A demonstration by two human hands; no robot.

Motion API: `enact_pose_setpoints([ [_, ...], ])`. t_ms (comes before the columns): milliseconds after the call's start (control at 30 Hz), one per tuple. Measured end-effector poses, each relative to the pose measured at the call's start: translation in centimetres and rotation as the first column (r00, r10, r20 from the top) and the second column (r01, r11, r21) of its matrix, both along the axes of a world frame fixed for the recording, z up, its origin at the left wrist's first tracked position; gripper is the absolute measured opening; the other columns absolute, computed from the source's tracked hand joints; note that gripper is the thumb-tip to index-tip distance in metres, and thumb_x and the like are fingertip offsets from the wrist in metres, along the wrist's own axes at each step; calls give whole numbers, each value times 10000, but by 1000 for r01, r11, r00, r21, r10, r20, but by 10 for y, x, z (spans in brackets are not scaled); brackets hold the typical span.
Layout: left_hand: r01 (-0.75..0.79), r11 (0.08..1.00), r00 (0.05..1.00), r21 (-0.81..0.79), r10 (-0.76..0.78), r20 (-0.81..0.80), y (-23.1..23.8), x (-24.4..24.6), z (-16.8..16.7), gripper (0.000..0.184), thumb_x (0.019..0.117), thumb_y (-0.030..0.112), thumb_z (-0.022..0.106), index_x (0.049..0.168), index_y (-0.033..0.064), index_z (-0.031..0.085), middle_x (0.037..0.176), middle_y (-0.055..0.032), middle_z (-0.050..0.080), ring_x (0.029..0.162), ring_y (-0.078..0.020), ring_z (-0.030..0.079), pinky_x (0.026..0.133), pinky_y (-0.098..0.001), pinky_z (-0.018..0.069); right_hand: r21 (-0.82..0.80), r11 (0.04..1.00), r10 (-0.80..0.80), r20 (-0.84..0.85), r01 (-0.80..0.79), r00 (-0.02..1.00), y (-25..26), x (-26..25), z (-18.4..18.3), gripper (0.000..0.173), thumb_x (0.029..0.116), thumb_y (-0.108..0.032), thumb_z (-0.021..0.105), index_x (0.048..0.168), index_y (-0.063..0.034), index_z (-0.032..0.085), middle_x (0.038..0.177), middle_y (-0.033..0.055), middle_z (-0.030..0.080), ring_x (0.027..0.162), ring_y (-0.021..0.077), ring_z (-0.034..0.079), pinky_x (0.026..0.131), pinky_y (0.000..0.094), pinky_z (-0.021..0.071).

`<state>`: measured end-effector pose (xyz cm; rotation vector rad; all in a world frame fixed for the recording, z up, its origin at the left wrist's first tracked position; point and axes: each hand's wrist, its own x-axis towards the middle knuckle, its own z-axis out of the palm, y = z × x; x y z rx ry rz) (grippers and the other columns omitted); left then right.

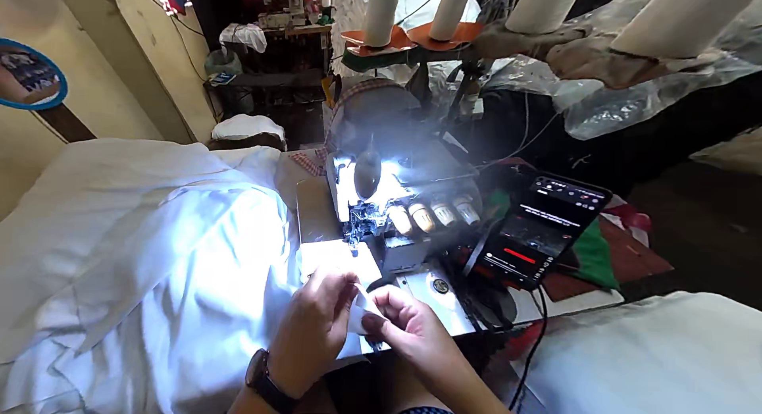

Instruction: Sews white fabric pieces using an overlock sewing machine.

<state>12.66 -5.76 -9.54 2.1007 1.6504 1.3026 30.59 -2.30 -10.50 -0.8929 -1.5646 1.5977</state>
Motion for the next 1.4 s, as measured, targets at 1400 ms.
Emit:
enact_pose_setpoints([
  [1400, -252, 951, 954, -181, 213, -209, 68, -22, -13, 220, 977, 178, 568, 1084, 54, 715, 1023, -93, 714, 1002, -238, 693, 899, -470, 563, 719, 677, -496, 288, 157, 819, 10, -43, -27, 281, 958, -224, 584, 1103, -126, 805, 902, -7, 775, 798, 90, 735, 712, 287, 609],
])
